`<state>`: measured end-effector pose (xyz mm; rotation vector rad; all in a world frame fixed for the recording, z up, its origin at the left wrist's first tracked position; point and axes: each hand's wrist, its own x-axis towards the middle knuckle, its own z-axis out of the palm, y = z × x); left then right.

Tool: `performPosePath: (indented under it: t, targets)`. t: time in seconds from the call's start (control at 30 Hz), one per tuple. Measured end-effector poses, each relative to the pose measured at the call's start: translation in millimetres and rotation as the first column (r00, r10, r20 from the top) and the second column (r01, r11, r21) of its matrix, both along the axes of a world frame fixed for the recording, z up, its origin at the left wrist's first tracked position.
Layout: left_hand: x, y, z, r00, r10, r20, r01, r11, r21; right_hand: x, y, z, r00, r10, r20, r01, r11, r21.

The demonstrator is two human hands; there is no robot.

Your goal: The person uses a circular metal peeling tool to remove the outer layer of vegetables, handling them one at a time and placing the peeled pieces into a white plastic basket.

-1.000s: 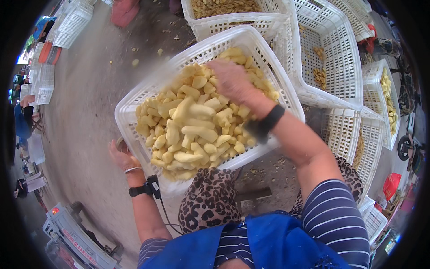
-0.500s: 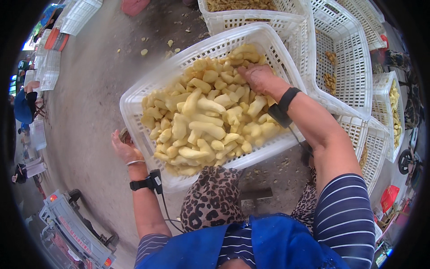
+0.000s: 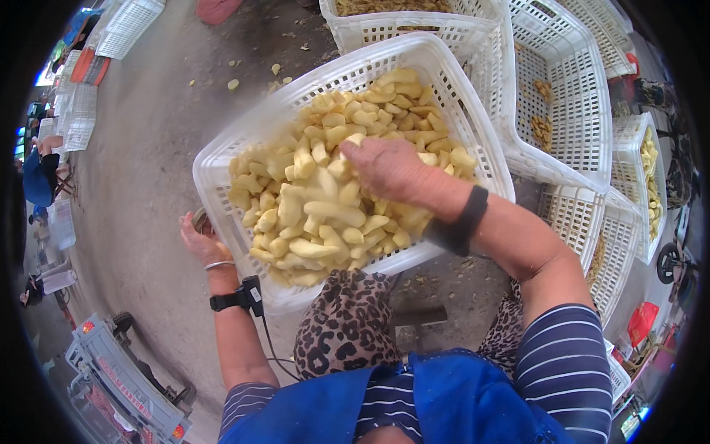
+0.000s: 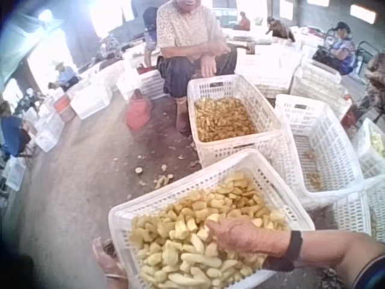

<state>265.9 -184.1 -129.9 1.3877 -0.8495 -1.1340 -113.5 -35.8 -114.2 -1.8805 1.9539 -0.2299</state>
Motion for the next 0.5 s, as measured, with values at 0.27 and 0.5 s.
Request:
performPosePath:
  t: [0.27, 0.5]
  targets:
    - [-5, -3, 16, 0.999, 0.015, 0.035, -0.020, 0.990, 0.142, 77, 33, 56, 0.976, 0.164, 0.146, -0.141, 0.978, -0.153]
    - [-18, 19, 67, 0.867, -0.263, 0.424, 0.391, 0.886, -0.249, 67, 32, 84, 0.924, -0.008, 0.382, -0.029, 0.995, 0.092]
